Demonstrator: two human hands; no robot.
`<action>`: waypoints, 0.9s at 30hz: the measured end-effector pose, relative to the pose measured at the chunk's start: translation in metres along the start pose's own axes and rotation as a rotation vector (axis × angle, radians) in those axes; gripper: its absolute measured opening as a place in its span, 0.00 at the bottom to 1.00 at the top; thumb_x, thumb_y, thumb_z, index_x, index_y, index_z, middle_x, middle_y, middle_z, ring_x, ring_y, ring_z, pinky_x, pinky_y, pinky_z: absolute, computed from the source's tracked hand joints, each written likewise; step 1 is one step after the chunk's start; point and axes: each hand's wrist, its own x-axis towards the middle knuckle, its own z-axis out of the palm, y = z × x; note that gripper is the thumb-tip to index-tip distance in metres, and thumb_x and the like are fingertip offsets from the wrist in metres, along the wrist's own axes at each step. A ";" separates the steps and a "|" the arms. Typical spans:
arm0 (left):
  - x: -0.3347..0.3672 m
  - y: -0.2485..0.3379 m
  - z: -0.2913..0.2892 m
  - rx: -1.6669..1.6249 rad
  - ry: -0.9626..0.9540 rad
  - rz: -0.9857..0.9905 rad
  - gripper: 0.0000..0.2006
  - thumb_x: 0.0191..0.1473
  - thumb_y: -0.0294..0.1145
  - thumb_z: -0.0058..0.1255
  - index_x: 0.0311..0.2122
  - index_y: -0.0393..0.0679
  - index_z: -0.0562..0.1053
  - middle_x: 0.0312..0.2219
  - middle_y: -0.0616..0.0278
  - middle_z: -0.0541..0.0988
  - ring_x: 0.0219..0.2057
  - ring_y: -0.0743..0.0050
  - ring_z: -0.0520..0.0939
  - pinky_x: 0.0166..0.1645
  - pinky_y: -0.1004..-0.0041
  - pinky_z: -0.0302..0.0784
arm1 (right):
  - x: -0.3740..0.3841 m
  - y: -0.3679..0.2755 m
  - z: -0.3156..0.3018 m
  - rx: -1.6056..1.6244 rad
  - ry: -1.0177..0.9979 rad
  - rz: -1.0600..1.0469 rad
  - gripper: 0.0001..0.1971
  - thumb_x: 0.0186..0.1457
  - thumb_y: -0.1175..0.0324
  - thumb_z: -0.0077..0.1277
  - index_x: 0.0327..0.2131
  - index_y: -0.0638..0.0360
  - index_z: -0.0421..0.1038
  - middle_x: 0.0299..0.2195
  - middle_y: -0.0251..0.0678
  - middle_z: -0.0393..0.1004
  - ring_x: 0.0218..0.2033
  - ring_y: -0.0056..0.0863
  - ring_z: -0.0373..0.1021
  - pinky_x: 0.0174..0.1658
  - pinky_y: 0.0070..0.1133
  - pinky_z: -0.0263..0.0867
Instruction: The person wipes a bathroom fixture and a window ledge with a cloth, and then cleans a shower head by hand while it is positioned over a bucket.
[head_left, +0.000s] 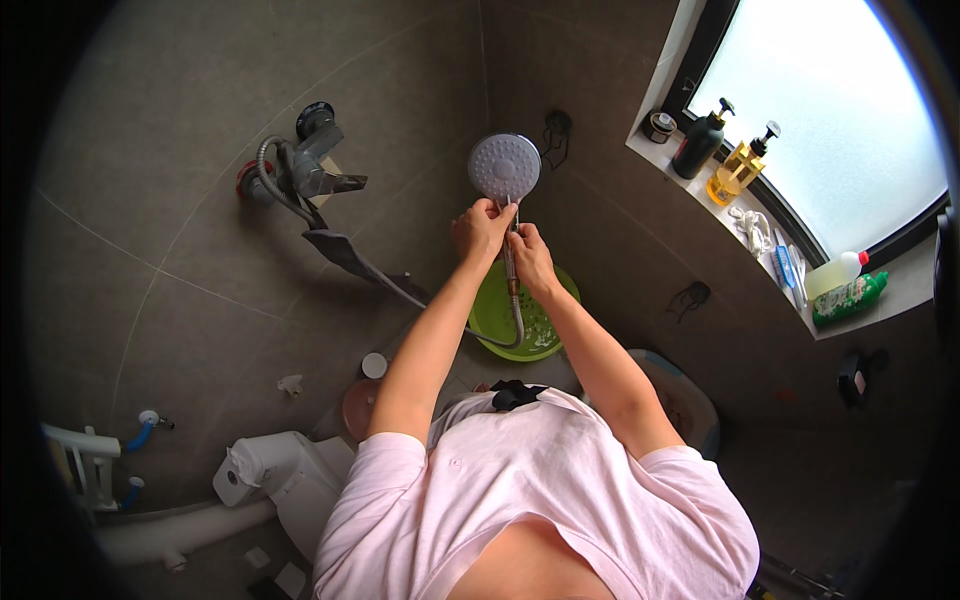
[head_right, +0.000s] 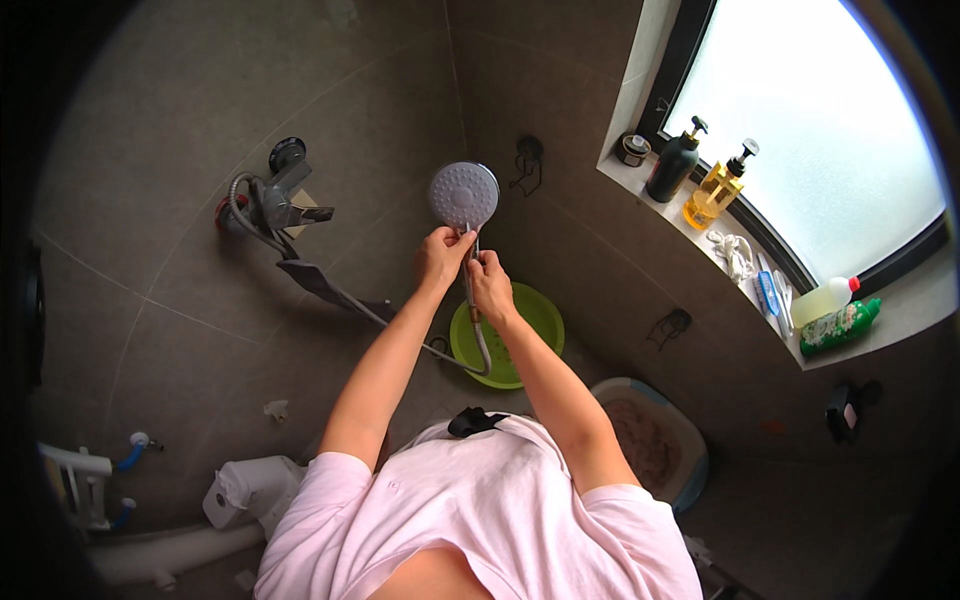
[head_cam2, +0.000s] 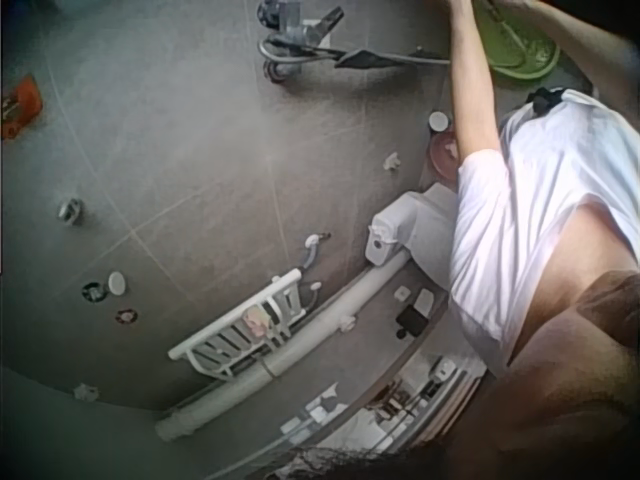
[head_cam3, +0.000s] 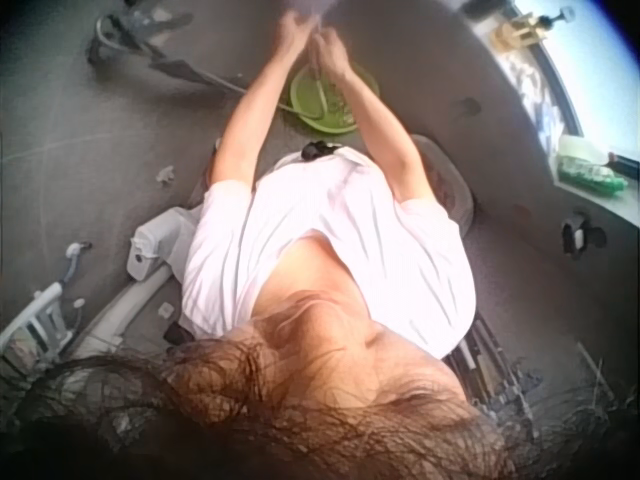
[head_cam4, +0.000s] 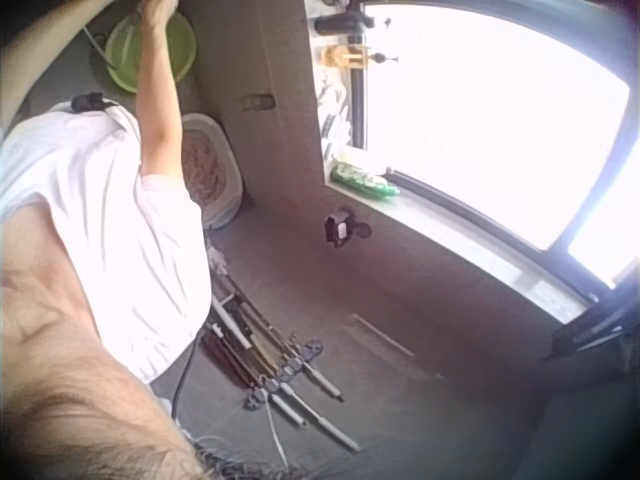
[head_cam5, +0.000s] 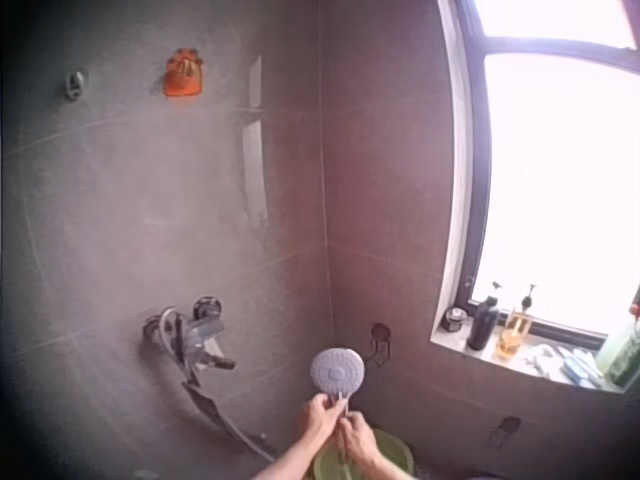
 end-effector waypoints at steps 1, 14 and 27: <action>-0.001 -0.001 -0.004 0.003 0.007 -0.010 0.20 0.43 0.52 0.54 0.29 0.43 0.75 0.26 0.61 0.80 0.31 0.61 0.79 0.44 0.63 0.66 | -0.012 -0.029 -0.001 -0.062 -0.006 0.004 0.12 0.56 0.61 0.40 0.38 0.59 0.63 0.25 0.41 0.72 0.26 0.29 0.71 0.30 0.25 0.64; 0.000 0.019 -0.006 -0.044 0.165 -0.054 0.18 0.43 0.50 0.54 0.24 0.41 0.77 0.21 0.59 0.79 0.24 0.61 0.80 0.31 0.66 0.73 | -0.018 -0.048 0.002 -0.024 0.058 -0.008 0.15 0.59 0.56 0.39 0.37 0.59 0.61 0.17 0.34 0.66 0.16 0.25 0.66 0.20 0.24 0.61; -0.001 0.010 -0.007 -0.032 0.150 0.040 0.16 0.49 0.45 0.47 0.23 0.43 0.77 0.19 0.56 0.78 0.22 0.57 0.79 0.28 0.64 0.72 | -0.016 -0.048 -0.002 -0.044 0.027 -0.008 0.15 0.59 0.57 0.39 0.36 0.60 0.62 0.16 0.35 0.67 0.18 0.25 0.65 0.22 0.25 0.61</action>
